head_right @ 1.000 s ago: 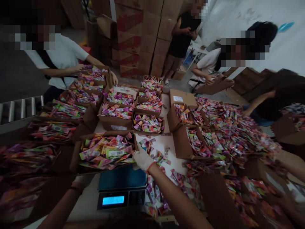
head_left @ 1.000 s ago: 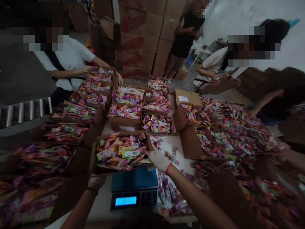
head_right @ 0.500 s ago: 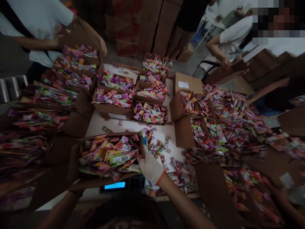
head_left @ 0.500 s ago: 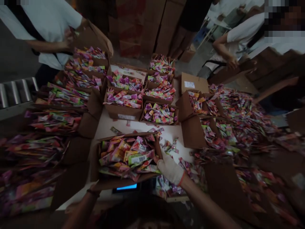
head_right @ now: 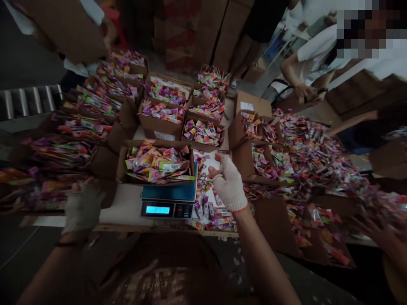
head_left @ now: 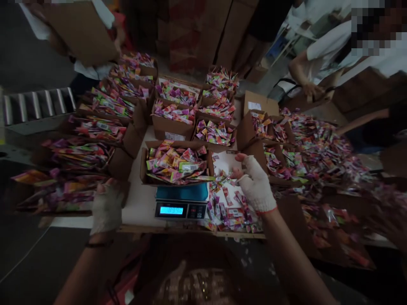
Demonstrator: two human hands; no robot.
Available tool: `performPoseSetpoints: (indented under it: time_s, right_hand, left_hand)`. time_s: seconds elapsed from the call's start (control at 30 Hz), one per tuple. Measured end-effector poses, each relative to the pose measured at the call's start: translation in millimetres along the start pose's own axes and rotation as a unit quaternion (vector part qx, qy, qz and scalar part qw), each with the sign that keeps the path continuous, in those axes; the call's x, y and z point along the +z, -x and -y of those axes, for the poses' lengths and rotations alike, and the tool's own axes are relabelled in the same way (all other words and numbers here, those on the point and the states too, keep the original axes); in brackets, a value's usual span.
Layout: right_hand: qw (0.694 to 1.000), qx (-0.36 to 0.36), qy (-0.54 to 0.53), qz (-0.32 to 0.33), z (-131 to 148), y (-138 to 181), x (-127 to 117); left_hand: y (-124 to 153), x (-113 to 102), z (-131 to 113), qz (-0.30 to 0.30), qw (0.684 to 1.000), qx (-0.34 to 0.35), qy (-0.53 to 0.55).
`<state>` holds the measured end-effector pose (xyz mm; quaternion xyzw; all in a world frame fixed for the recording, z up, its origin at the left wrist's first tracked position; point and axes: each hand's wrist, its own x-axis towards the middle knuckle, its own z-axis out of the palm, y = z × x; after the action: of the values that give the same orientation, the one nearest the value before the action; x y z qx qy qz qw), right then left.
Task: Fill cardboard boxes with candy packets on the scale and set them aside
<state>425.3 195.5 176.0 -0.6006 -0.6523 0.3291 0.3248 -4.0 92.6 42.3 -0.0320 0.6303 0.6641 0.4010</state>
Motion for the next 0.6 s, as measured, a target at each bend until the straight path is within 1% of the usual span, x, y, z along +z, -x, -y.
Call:
performPoseSetpoints:
  time_s: [0.13,0.2,0.3,0.37,0.47,0.6]
  right_hand:
    - [0.999,-0.03,0.007,0.008,17,1,7]
    - [0.998,-0.051,0.014,0.018,26,0,12]
    - [0.995,-0.091,0.008,0.029,38,-4,20]
    - [0.993,-0.106,0.008,0.042,44,-6,25]
    - [0.99,-0.124,0.031,0.057,52,-9,30]
    - [0.98,-0.181,0.061,0.053,60,-13,36]
  left_hand:
    - [24,-14,-12,-0.006,1.0,0.003,0.011]
    - [35,-18,-14,-0.017,1.0,0.005,0.021]
    - [47,-21,-15,-0.032,0.998,-0.01,0.044]
    - [53,-25,-14,-0.043,0.998,-0.017,0.051]
    - [58,-30,-14,-0.056,0.998,-0.005,0.041]
    - [63,-32,-19,-0.058,0.998,-0.014,0.031]
